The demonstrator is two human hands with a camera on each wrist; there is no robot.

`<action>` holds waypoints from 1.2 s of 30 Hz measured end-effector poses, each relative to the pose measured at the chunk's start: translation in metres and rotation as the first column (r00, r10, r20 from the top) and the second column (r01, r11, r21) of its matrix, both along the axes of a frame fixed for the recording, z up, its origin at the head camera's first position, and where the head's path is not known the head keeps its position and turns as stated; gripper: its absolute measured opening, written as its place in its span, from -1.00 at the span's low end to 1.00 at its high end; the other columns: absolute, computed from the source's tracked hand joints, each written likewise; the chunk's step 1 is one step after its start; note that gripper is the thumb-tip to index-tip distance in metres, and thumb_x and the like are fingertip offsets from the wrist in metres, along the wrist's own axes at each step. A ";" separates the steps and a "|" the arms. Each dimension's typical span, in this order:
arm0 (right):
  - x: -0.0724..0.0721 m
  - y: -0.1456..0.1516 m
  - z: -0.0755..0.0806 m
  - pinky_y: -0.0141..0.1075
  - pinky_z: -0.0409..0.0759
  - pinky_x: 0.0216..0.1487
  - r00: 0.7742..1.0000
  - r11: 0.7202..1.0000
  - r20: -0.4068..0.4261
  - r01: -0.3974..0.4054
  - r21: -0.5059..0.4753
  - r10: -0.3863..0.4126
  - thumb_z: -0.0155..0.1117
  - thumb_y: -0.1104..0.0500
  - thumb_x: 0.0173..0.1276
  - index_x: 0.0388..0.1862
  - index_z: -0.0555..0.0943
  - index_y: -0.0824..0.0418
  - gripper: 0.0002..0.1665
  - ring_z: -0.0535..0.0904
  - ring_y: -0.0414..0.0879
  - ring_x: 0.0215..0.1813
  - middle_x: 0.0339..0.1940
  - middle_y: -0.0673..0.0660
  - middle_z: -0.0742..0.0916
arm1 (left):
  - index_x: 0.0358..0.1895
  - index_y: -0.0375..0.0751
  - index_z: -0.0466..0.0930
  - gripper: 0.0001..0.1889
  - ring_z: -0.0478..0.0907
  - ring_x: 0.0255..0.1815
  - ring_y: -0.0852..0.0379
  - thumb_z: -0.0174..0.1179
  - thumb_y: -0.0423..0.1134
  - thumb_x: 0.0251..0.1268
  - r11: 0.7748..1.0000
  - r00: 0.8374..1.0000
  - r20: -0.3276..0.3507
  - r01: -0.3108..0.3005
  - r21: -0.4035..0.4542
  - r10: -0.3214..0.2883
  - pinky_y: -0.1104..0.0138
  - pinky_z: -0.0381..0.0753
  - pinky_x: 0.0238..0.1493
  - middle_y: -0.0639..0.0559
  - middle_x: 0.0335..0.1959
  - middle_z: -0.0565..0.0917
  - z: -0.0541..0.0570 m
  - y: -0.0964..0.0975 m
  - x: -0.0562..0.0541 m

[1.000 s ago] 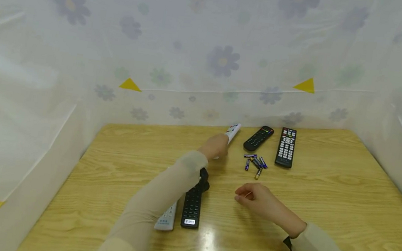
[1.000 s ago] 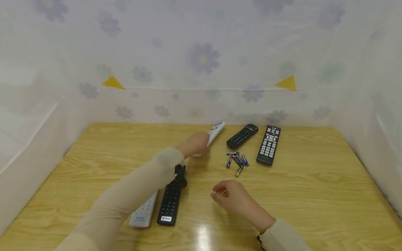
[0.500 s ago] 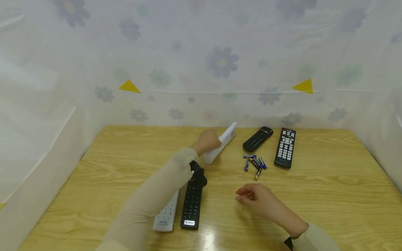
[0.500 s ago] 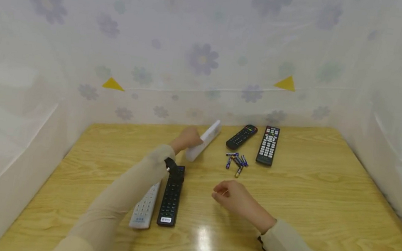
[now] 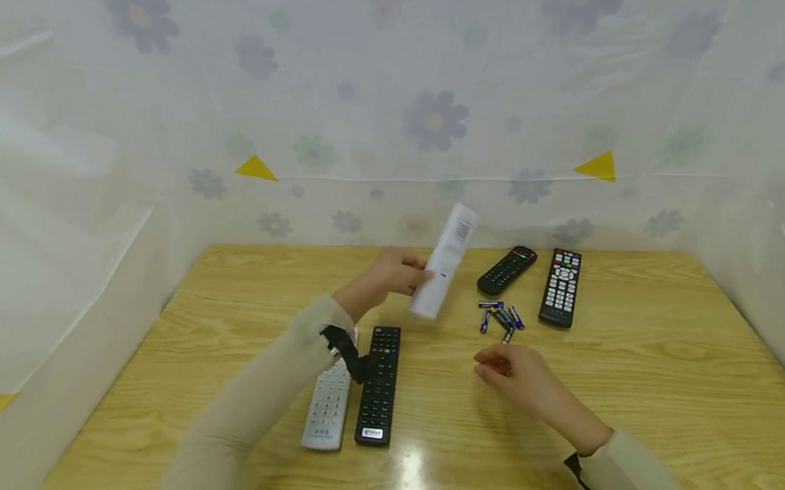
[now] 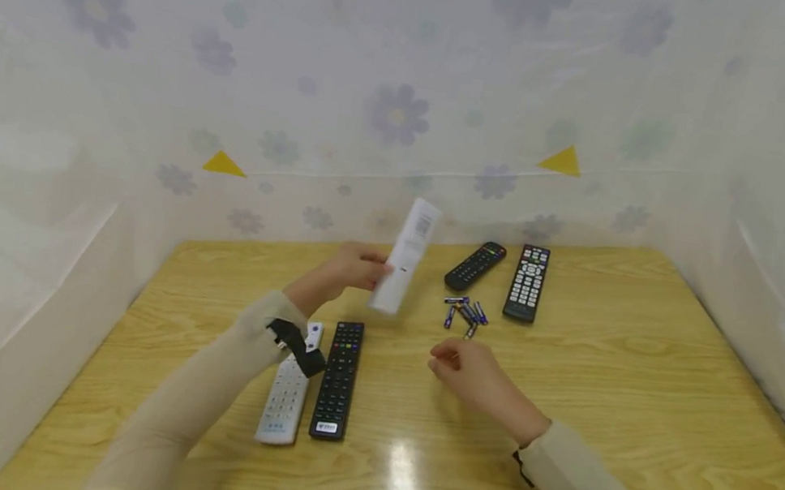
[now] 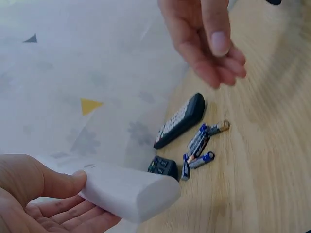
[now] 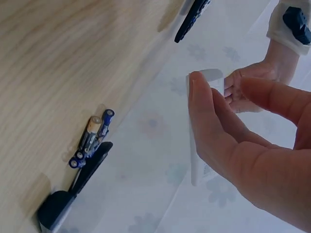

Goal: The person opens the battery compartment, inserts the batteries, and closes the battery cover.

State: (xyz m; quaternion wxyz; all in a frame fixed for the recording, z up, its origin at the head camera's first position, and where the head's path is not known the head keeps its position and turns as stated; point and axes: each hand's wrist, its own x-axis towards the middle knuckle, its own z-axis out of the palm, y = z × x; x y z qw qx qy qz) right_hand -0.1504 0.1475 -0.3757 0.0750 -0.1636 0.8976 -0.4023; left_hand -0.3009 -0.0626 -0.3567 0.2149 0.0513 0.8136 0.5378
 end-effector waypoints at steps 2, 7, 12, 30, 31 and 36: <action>-0.002 0.001 0.001 -0.19 0.66 -0.19 0.997 1.000 -0.074 0.021 -0.012 -0.022 0.20 0.30 0.39 -0.05 0.59 0.47 -0.74 0.64 0.01 -0.21 -0.23 0.20 0.72 | 0.12 -0.47 0.50 -0.66 0.61 -0.04 -0.12 0.18 -0.34 0.36 0.997 0.999 0.047 0.014 0.081 -0.017 0.20 0.66 -0.05 -0.31 0.03 0.60 0.003 -0.004 0.009; -0.007 -0.001 0.003 -0.18 0.66 -0.13 0.930 0.998 -0.364 0.028 -0.055 -0.046 0.29 0.34 0.31 0.01 0.58 0.37 -0.70 0.63 0.00 -0.17 -0.13 0.17 0.66 | 0.10 -0.58 0.44 -0.67 0.62 -0.21 0.00 0.13 -0.43 0.37 0.968 0.991 0.119 0.034 0.247 -0.065 0.17 0.64 -0.01 -0.36 -0.03 0.60 0.007 -0.015 0.035; -0.013 -0.010 0.006 -0.14 0.64 -0.14 0.851 0.998 -0.522 -0.056 0.005 0.050 0.43 0.29 0.17 0.16 0.49 0.34 -0.43 0.58 0.02 -0.11 -0.02 0.16 0.59 | 0.05 -0.62 0.44 -0.72 0.60 -0.23 0.03 0.09 -0.46 0.37 0.948 0.983 0.158 0.041 0.314 -0.094 0.12 0.62 0.04 -0.33 -0.08 0.61 0.007 -0.021 0.058; -0.015 -0.036 0.015 -0.27 0.56 -0.18 0.869 0.985 -0.464 -0.134 0.108 0.169 0.71 0.18 -0.30 0.02 0.33 0.34 -0.07 0.44 -0.03 -0.16 -0.13 0.14 0.48 | -0.10 -0.52 0.45 -0.85 0.65 -0.13 -0.04 0.11 -0.50 0.33 0.940 0.995 0.087 0.024 0.340 -0.057 0.13 0.65 -0.02 -0.36 -0.12 0.65 0.003 -0.019 0.102; -0.015 -0.038 0.015 -0.28 0.56 -0.19 0.878 0.987 -0.450 -0.129 0.099 0.160 0.71 0.19 -0.30 0.01 0.33 0.33 -0.07 0.43 -0.04 -0.17 -0.13 0.15 0.47 | -0.10 -0.51 0.45 -0.85 0.64 -0.13 -0.04 0.11 -0.50 0.33 0.942 0.995 0.082 0.021 0.336 -0.051 0.13 0.65 -0.02 -0.34 -0.13 0.66 0.003 -0.019 0.102; -0.015 -0.044 0.014 -0.32 0.61 -0.21 0.925 0.994 -0.366 -0.096 0.045 0.105 0.68 0.30 -0.29 -0.02 0.31 0.32 -0.11 0.45 -0.06 -0.17 -0.13 0.16 0.44 | -0.11 -0.51 0.45 -0.86 0.63 -0.16 0.00 0.11 -0.51 0.32 0.942 0.997 0.068 -0.001 0.336 -0.024 0.15 0.66 -0.04 -0.23 -0.22 0.66 0.001 -0.018 0.103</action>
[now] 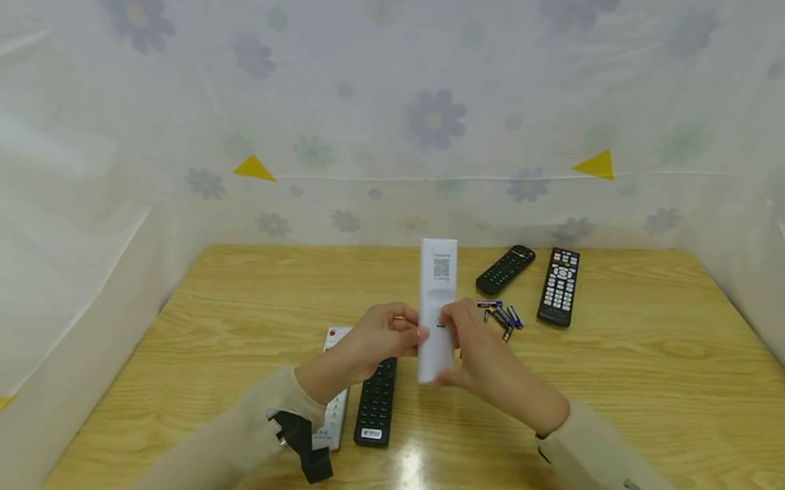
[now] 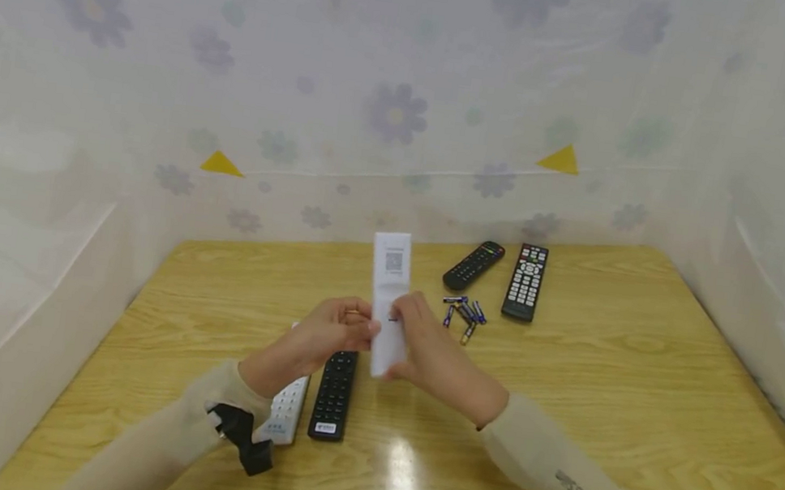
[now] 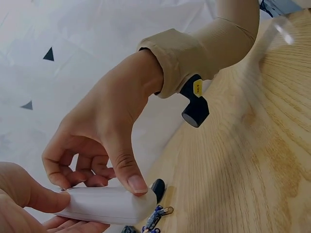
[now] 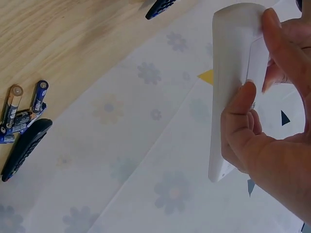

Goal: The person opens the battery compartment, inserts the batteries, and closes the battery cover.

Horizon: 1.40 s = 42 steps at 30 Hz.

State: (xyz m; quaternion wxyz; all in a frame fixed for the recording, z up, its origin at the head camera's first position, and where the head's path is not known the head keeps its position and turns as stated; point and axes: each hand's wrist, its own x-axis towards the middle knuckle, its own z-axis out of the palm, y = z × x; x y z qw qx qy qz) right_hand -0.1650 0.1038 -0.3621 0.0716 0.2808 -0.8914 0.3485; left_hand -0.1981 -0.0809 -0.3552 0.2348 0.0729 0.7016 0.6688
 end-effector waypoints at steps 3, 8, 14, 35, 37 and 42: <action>0.000 -0.003 0.000 -0.32 0.62 -0.22 1.000 1.000 0.027 0.016 -0.014 -0.015 0.67 0.33 -0.29 -0.03 0.30 0.32 -0.13 0.46 -0.06 -0.18 -0.14 0.16 0.43 | -0.12 -0.50 0.45 -0.86 0.62 -0.19 0.04 0.11 -0.52 0.31 1.000 1.000 0.003 -0.017 -0.005 0.017 0.15 0.66 -0.05 -0.20 -0.25 0.66 0.000 0.000 0.000; 0.001 -0.007 0.002 -0.31 0.62 -0.27 0.999 0.999 0.046 0.030 -0.012 -0.029 0.67 0.33 -0.27 -0.01 0.31 0.31 -0.13 0.46 -0.03 -0.21 -0.16 0.18 0.44 | -0.14 -0.52 0.44 -0.87 0.61 -0.22 0.04 0.11 -0.52 0.31 0.999 0.999 0.003 -0.051 -0.009 0.052 0.14 0.67 -0.07 -0.24 -0.25 0.65 0.000 0.000 0.000; 0.001 -0.010 0.003 -0.40 0.52 -0.41 0.994 0.999 0.099 0.043 -0.002 -0.042 0.70 0.23 -0.29 -0.05 0.30 0.27 -0.12 0.44 -0.06 -0.33 -0.26 0.15 0.47 | -0.15 -0.51 0.45 -0.88 0.61 -0.25 0.05 0.13 -0.51 0.30 0.997 0.997 0.023 -0.073 -0.015 0.073 0.17 0.68 -0.10 -0.17 -0.30 0.64 -0.002 0.000 0.003; -0.003 -0.012 -0.002 -0.39 0.45 -0.54 0.993 0.993 0.097 0.081 -0.088 -0.072 0.40 0.20 0.22 -0.15 0.30 0.24 -0.56 0.40 -0.17 -0.46 -0.44 0.08 0.49 | -0.12 -0.53 0.46 -0.85 0.60 -0.33 0.13 0.13 -0.50 0.31 0.989 0.989 0.018 -0.149 -0.001 0.148 0.22 0.68 -0.12 -0.12 -0.34 0.63 -0.007 0.005 0.002; -0.002 -0.013 -0.001 -0.40 0.47 -0.53 0.993 0.990 0.069 0.101 -0.095 -0.094 0.38 0.22 0.24 -0.09 0.32 0.26 -0.56 0.42 -0.17 -0.45 -0.41 0.10 0.52 | -0.11 -0.54 0.45 -0.84 0.60 -0.33 0.12 0.12 -0.51 0.32 0.989 0.989 0.020 -0.147 0.004 0.146 0.19 0.68 -0.10 -0.14 -0.32 0.63 -0.005 0.005 0.001; 0.001 -0.012 0.000 -0.38 0.54 -0.44 0.990 0.980 0.030 0.142 -0.141 -0.139 0.29 0.26 0.33 0.00 0.40 0.29 -0.65 0.50 -0.14 -0.37 -0.28 0.14 0.57 | -0.11 -0.55 0.45 -0.85 0.60 -0.30 0.08 0.11 -0.52 0.32 0.987 0.987 0.006 -0.161 -0.002 0.161 0.18 0.68 -0.10 -0.19 -0.29 0.63 -0.001 0.002 -0.001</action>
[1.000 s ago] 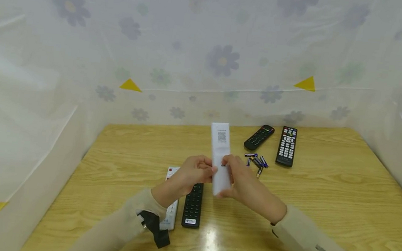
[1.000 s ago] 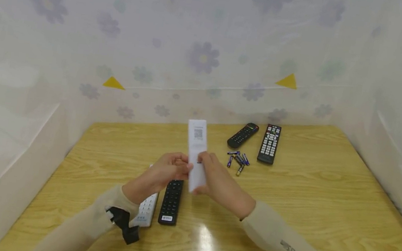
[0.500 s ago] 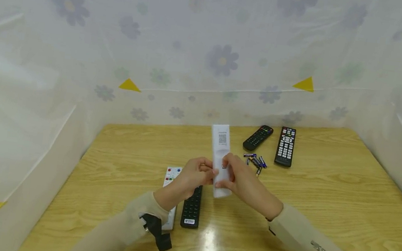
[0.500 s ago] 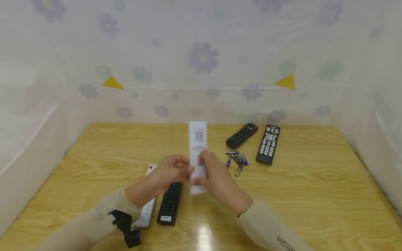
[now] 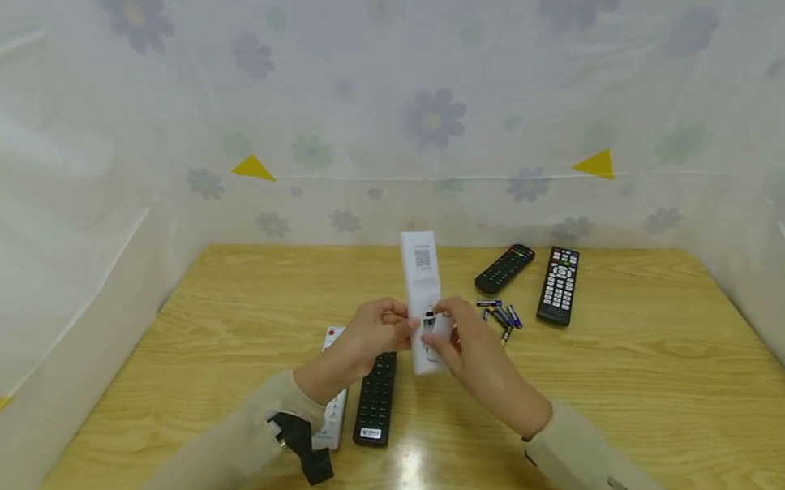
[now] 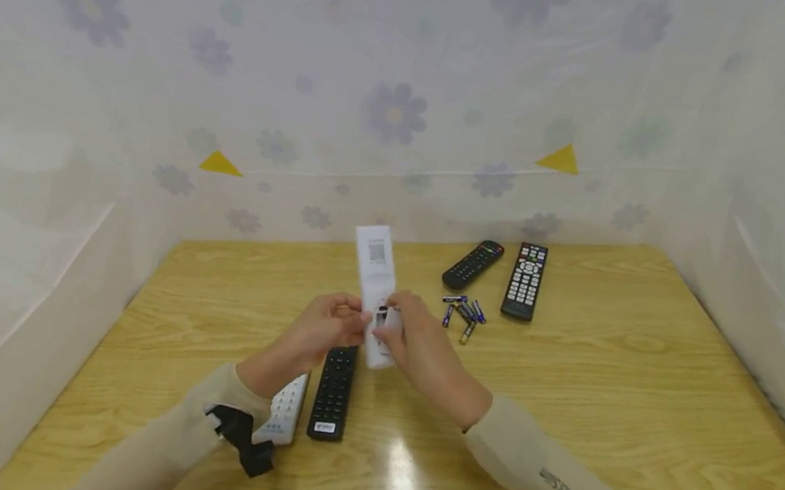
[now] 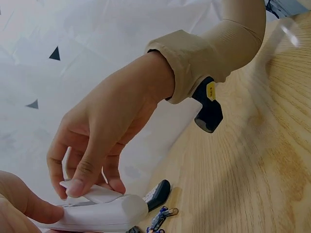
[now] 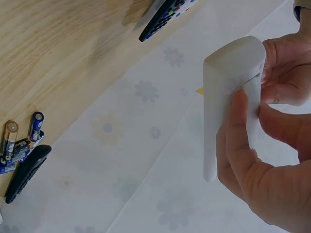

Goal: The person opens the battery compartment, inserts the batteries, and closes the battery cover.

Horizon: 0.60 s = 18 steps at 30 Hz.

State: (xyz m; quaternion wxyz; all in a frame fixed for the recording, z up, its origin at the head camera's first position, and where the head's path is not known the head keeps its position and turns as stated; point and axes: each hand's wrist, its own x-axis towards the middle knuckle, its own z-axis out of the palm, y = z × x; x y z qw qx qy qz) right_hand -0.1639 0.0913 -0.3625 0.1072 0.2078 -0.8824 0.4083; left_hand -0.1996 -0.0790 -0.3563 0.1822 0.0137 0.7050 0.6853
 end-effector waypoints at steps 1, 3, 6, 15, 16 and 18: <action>0.000 0.001 0.000 -0.36 0.58 -0.41 1.000 1.000 0.005 0.000 -0.021 0.000 0.26 0.28 0.36 0.00 0.42 0.30 -0.70 0.53 -0.13 -0.34 -0.26 0.15 0.59 | -0.11 -0.56 0.45 -0.85 0.60 -0.28 0.07 0.11 -0.52 0.32 1.000 1.000 -0.003 -0.005 0.002 0.005 0.17 0.68 -0.10 -0.21 -0.28 0.63 0.000 -0.001 0.000; 0.002 0.004 0.001 -0.34 0.63 -0.36 1.000 0.999 0.014 0.011 -0.053 -0.011 0.19 0.31 0.40 -0.01 0.48 0.29 -0.78 0.59 -0.11 -0.30 -0.22 0.16 0.64 | -0.11 -0.57 0.44 -0.85 0.60 -0.26 0.06 0.11 -0.53 0.31 1.000 1.000 -0.007 -0.008 0.007 0.008 0.17 0.68 -0.09 -0.24 -0.26 0.63 0.000 -0.002 0.000; 0.004 0.011 0.001 -0.33 0.65 -0.35 0.999 0.996 0.010 0.036 -0.082 -0.035 0.16 0.33 0.42 -0.04 0.55 0.27 -0.83 0.63 -0.11 -0.30 -0.25 0.14 0.70 | -0.11 -0.59 0.44 -0.83 0.60 -0.25 0.05 0.11 -0.53 0.31 1.000 1.000 -0.006 -0.018 0.014 0.018 0.17 0.68 -0.10 -0.24 -0.26 0.64 -0.003 -0.006 0.001; 0.017 0.030 -0.014 -0.40 0.63 -0.36 0.976 0.996 -0.204 -0.058 0.070 0.072 0.37 0.45 0.15 -0.23 0.61 0.25 -0.77 0.60 -0.19 -0.35 -0.32 0.04 0.67 | -0.16 -0.56 0.45 -0.88 0.60 -0.33 0.08 0.10 -0.54 0.31 0.994 0.994 -0.008 -0.108 -0.005 0.108 0.17 0.69 -0.14 -0.17 -0.33 0.62 -0.007 -0.026 -0.003; 0.019 0.031 -0.018 -0.41 0.62 -0.37 0.969 0.988 -0.220 -0.086 0.127 0.113 0.39 0.47 0.12 -0.26 0.60 0.25 -0.76 0.59 -0.19 -0.36 -0.33 0.03 0.65 | -0.16 -0.56 0.45 -0.89 0.60 -0.32 0.07 0.10 -0.54 0.31 0.994 0.994 -0.002 -0.110 -0.009 0.110 0.16 0.69 -0.13 -0.19 -0.32 0.62 -0.007 -0.028 -0.003; 0.023 0.032 -0.025 -0.42 0.59 -0.40 0.957 0.960 -0.212 -0.144 0.240 0.196 0.40 0.48 0.09 -0.30 0.58 0.23 -0.73 0.54 -0.21 -0.39 -0.35 0.01 0.60 | -0.16 -0.55 0.44 -0.89 0.61 -0.30 0.03 0.10 -0.55 0.31 0.994 0.994 0.008 -0.105 -0.013 0.105 0.13 0.68 -0.11 -0.25 -0.28 0.64 -0.007 -0.030 -0.003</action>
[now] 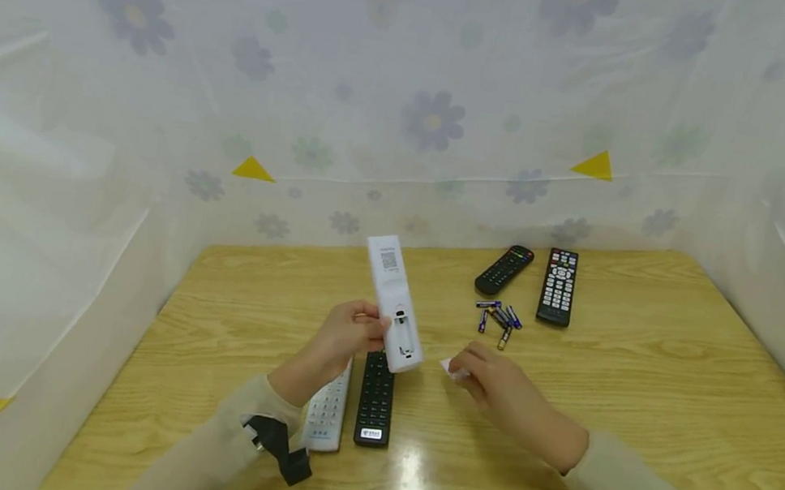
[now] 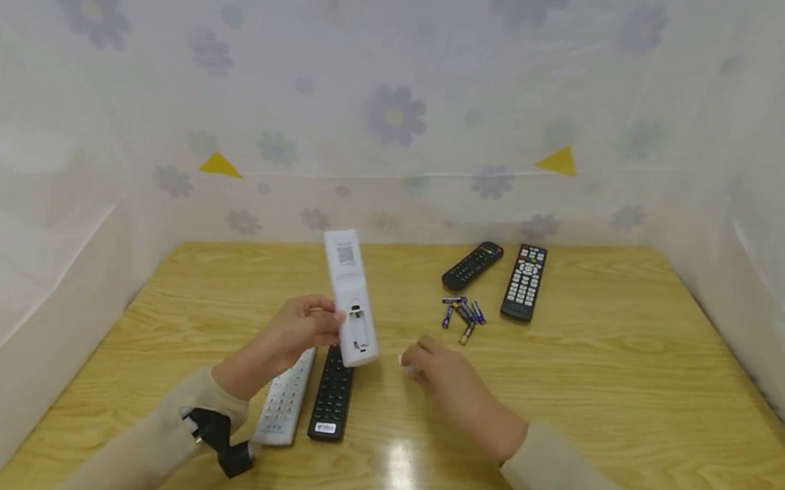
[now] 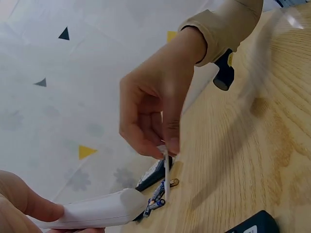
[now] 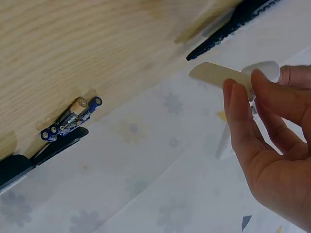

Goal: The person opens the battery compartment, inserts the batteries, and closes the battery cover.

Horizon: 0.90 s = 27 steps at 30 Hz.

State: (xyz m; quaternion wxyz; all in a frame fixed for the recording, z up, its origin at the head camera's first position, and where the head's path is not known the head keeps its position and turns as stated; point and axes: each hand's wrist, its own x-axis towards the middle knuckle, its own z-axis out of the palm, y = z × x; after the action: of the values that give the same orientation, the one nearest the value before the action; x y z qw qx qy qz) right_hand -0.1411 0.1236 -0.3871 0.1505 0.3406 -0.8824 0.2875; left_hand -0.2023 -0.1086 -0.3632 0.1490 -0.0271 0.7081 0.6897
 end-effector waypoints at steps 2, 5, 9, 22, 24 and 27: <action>0.003 0.001 -0.006 -0.43 0.53 -0.46 0.999 0.993 0.017 -0.036 0.116 0.034 0.40 0.46 0.09 -0.35 0.55 0.18 -0.73 0.47 -0.24 -0.43 -0.38 -0.03 0.54 | -0.16 -0.54 0.43 -0.89 0.62 -0.25 0.00 0.10 -0.54 0.31 1.000 1.000 0.015 0.012 0.000 -0.012 0.11 0.67 -0.08 -0.30 -0.22 0.64 0.000 -0.001 0.001; 0.006 0.000 -0.011 -0.44 0.43 -0.53 0.997 0.969 0.073 -0.057 0.241 0.040 0.34 0.42 0.14 -0.42 0.50 0.13 -0.75 0.36 -0.27 -0.46 -0.43 -0.08 0.45 | -0.16 -0.54 0.42 -0.89 0.61 -0.20 -0.04 0.10 -0.55 0.31 1.000 0.999 0.023 0.029 0.001 -0.030 0.09 0.66 -0.06 -0.38 -0.16 0.64 -0.002 0.000 0.002; 0.005 0.000 -0.014 -0.44 0.34 -0.57 0.990 0.945 0.135 -0.070 0.320 0.027 0.26 0.42 0.15 -0.51 0.46 0.09 -0.74 0.30 -0.28 -0.49 -0.48 -0.12 0.40 | -0.18 -0.50 0.43 -0.91 0.61 -0.22 -0.01 0.11 -0.53 0.31 0.999 0.999 0.032 0.038 -0.004 -0.038 0.11 0.67 -0.08 -0.36 -0.15 0.65 -0.003 0.002 0.003; -0.001 0.007 -0.016 -0.46 0.39 -0.49 0.960 0.939 0.262 -0.172 0.297 0.093 0.27 0.45 0.16 -0.60 0.56 0.13 -0.73 0.30 -0.33 -0.49 -0.57 -0.11 0.50 | -0.23 -0.48 0.42 -0.93 0.60 -0.24 0.01 0.11 -0.54 0.29 0.998 0.997 0.049 0.059 0.025 -0.060 0.11 0.67 -0.09 -0.27 -0.23 0.66 -0.004 0.005 0.007; -0.007 0.011 -0.016 -0.45 0.45 -0.47 0.970 0.948 0.232 -0.138 0.288 0.070 0.32 0.40 0.19 -0.55 0.60 0.14 -0.79 0.38 -0.31 -0.48 -0.55 -0.09 0.52 | -0.21 -0.48 0.43 -0.92 0.61 -0.24 0.01 0.11 -0.53 0.30 0.998 0.996 0.054 0.063 0.022 -0.064 0.11 0.67 -0.09 -0.27 -0.22 0.66 -0.003 0.005 0.007; -0.023 0.019 -0.017 -0.39 0.55 -0.46 0.992 0.954 0.123 -0.011 0.299 -0.027 0.36 0.38 0.18 -0.45 0.63 0.21 -0.89 0.53 -0.18 -0.46 -0.49 -0.01 0.58 | -0.18 -0.49 0.43 -0.90 0.61 -0.23 0.00 0.11 -0.51 0.31 0.997 0.995 0.062 0.073 0.014 -0.074 0.12 0.67 -0.09 -0.30 -0.18 0.65 -0.003 0.005 0.007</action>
State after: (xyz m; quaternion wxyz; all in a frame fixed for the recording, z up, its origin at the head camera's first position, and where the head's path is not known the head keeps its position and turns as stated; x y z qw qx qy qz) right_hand -0.1640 0.1430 -0.4040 0.0424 0.3372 -0.9248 0.1711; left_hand -0.1951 -0.1040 -0.3664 0.1964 -0.0216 0.6996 0.6866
